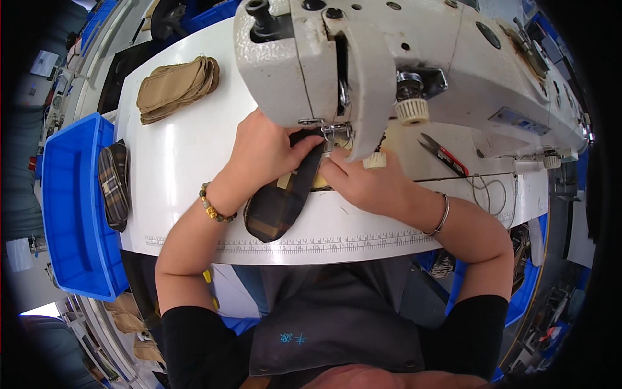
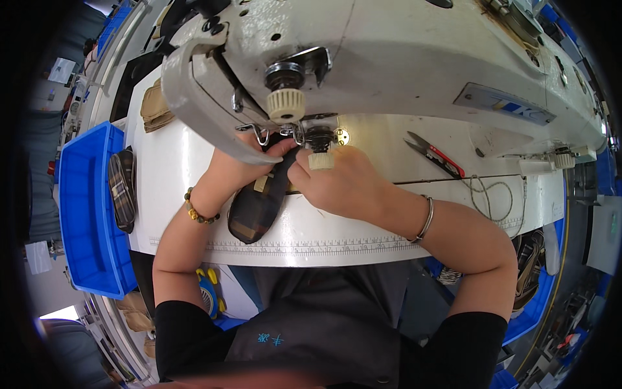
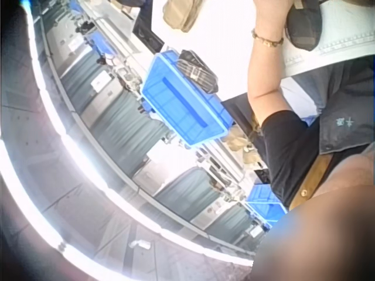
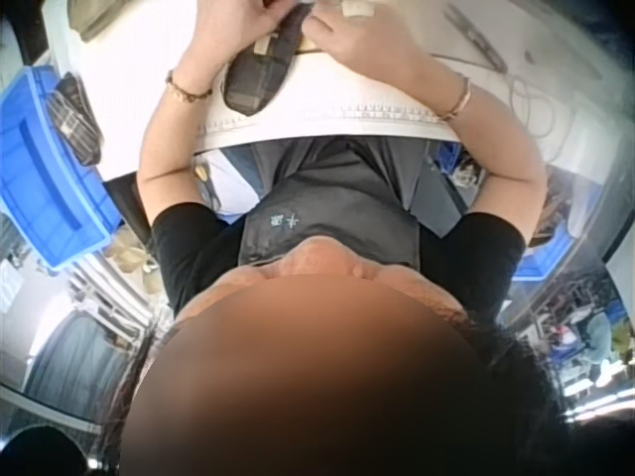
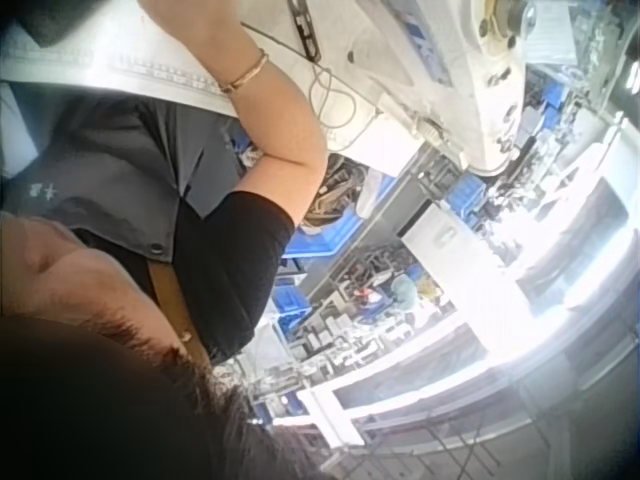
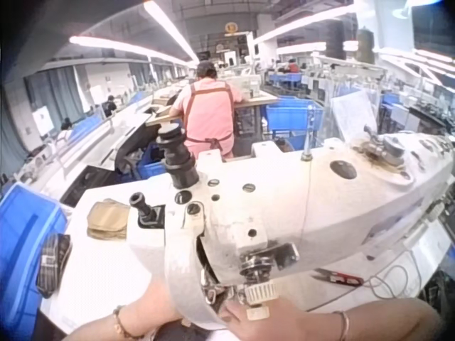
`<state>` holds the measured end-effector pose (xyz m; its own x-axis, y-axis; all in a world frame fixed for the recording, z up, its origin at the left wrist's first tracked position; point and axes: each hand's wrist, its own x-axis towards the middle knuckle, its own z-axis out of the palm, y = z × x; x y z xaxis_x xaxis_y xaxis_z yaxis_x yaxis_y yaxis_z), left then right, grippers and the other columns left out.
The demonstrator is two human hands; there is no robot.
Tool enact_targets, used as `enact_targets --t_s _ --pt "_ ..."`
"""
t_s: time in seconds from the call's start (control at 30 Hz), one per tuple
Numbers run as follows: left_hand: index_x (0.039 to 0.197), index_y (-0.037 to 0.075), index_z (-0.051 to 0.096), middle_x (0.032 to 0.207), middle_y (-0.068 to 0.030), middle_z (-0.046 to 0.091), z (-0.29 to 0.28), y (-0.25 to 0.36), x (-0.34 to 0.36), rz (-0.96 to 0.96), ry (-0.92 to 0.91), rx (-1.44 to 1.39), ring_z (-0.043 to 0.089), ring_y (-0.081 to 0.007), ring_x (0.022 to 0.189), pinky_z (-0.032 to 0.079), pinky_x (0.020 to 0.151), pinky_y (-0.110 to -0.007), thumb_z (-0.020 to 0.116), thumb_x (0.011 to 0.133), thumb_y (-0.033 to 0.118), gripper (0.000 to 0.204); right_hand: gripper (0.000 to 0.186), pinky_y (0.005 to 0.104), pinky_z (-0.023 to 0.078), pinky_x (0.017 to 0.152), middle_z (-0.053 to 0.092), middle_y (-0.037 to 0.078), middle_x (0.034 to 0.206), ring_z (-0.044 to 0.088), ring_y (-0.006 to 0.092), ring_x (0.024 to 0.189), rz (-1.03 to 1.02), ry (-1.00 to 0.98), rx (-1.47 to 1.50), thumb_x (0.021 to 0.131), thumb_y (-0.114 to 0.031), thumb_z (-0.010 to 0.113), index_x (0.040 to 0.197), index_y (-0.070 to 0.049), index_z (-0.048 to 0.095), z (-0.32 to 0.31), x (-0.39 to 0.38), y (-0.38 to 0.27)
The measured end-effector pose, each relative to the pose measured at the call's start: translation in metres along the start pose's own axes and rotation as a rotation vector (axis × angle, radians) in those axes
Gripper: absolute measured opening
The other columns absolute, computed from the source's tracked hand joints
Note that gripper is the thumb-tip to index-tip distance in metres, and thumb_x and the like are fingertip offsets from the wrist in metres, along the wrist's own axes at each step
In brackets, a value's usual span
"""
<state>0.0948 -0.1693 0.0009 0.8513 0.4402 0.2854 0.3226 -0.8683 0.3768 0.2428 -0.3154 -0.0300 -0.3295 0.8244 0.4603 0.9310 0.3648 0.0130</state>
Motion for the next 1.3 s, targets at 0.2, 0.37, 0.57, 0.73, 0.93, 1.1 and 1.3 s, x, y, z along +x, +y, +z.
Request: enact_targets --t_s 0.2,0.37,0.57,0.73,0.93,1.1,1.3 --pt "0.095 0.013 0.078 0.083 -0.0095 0.07 -0.001 0.0 0.002 -0.005 0.002 -0.022 0.066 -0.0309 0.079 0.054 0.067 -0.039 0.08 0.072 0.02 0.024 0.019 0.0272 0.044 0.044 0.065 0.006 0.09 0.059 0.0106 0.061 -0.105 0.193 -0.195 0.071 -0.016 0.064 0.087 -0.007 0.068 0.016 -0.003 -0.006" --pt "0.089 0.014 0.079 0.072 -0.0066 0.07 -0.001 0.004 0.002 -0.026 0.007 -0.012 0.066 -0.0277 0.069 0.053 0.061 -0.037 0.078 0.07 0.019 0.02 0.025 0.0277 0.045 0.044 0.068 0.012 0.1 0.065 0.0106 0.071 -0.077 0.14 -0.104 0.074 -0.016 0.063 0.096 -0.005 0.071 0.016 -0.008 -0.008" --pt "0.086 0.014 0.08 0.074 -0.0075 0.07 0.004 0.006 0.002 -0.016 0.063 0.053 0.066 -0.0278 0.07 0.053 0.061 -0.037 0.077 0.07 0.02 0.018 0.027 0.0278 0.045 0.045 0.068 0.011 0.099 0.064 0.0133 0.065 -0.127 0.163 -0.114 0.075 -0.015 0.064 0.099 -0.004 0.071 0.013 -0.01 0.002" --pt "0.087 0.015 0.079 0.079 -0.0084 0.071 0.005 0.004 0.002 -0.036 0.039 0.043 0.066 -0.0291 0.071 0.053 0.062 -0.038 0.077 0.071 0.019 0.017 0.016 0.0297 0.045 0.045 0.064 0.01 0.09 0.061 0.0166 0.058 -0.069 0.078 -0.046 0.074 -0.014 0.066 0.088 -0.006 0.067 0.0 -0.007 0.003" --pt "0.089 0.016 0.079 0.079 -0.009 0.071 0.007 -0.003 0.003 -0.08 0.032 -0.017 0.067 -0.0294 0.071 0.053 0.062 -0.039 0.079 0.074 0.019 0.015 0.017 0.0312 0.044 0.044 0.056 0.006 0.076 0.056 0.0181 0.052 -0.12 0.069 0.252 0.071 -0.02 0.07 0.074 -0.008 0.058 -0.009 -0.005 -0.008" --pt "0.089 0.016 0.078 0.078 -0.0094 0.07 0.004 0.001 0.003 -0.205 -0.062 -0.059 0.066 -0.0307 0.068 0.052 0.061 -0.039 0.079 0.075 0.02 0.014 0.02 0.0307 0.045 0.044 0.064 0.012 0.083 0.059 0.0165 0.055 -0.231 -0.023 0.19 0.07 -0.025 0.068 0.069 -0.007 0.059 -0.009 -0.008 -0.022" --pt "0.098 0.013 0.077 0.085 -0.0061 0.071 -0.004 0.012 -0.009 -0.061 -0.069 0.149 0.067 -0.0269 0.077 0.052 0.068 -0.038 0.075 0.075 0.013 0.024 0.018 0.0295 0.047 0.043 0.067 0.036 0.092 0.06 0.0196 0.048 -0.219 0.02 0.016 0.067 -0.018 0.064 0.067 0.001 0.065 -0.003 -0.011 -0.027"
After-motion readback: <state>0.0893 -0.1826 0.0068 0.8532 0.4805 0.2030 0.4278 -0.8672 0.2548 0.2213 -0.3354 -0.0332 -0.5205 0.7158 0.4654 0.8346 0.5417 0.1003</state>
